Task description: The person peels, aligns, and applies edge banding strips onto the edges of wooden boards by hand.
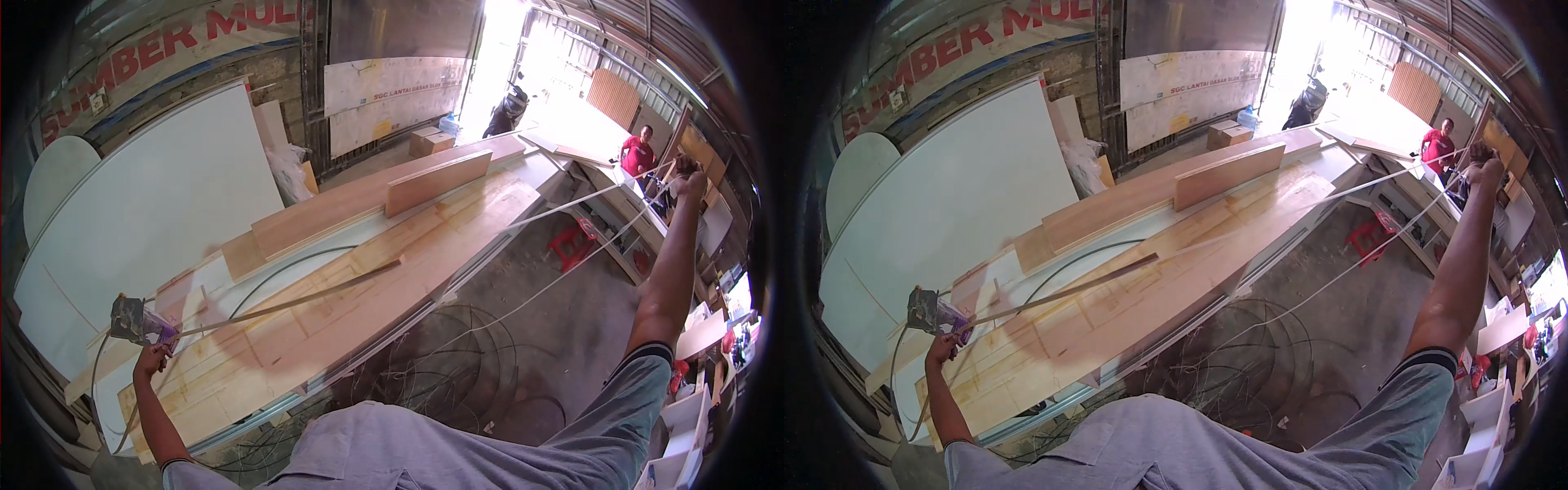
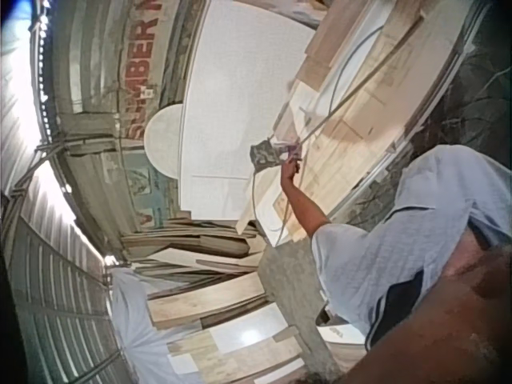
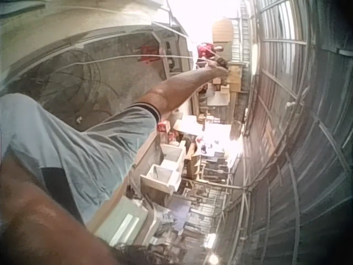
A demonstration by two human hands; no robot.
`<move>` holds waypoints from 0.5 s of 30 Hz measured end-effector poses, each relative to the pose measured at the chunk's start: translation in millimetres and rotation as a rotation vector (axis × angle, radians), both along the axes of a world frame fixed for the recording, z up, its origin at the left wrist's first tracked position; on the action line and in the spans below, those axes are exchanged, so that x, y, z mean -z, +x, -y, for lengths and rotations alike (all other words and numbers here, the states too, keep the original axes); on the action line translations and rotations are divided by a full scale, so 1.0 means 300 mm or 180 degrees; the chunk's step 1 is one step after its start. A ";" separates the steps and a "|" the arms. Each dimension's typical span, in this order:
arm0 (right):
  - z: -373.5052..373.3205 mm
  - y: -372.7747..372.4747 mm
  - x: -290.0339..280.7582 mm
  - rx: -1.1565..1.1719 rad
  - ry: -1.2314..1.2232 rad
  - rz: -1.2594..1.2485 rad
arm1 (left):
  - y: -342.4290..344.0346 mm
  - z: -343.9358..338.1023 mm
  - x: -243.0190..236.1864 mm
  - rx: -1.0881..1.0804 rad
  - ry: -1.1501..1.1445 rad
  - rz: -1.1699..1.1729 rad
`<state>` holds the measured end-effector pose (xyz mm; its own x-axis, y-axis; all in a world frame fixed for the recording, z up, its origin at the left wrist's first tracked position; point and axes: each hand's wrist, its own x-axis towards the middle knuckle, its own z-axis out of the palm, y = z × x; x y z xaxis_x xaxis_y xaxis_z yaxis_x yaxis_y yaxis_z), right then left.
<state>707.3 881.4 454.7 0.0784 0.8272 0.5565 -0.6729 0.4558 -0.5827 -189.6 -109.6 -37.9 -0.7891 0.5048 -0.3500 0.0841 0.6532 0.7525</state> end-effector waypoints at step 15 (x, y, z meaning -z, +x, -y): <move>0.192 0.936 0.019 0.0999 0.0074 0.0048 | -0.004 -0.176 -0.088 0.0011 -0.0267 -0.0428</move>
<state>988.2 823.7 448.9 0.3194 0.7509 0.5780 -0.4887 0.6531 -0.5784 -190.9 -56.9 -11.4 -0.8301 0.4810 -0.2823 0.1828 0.7128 0.6771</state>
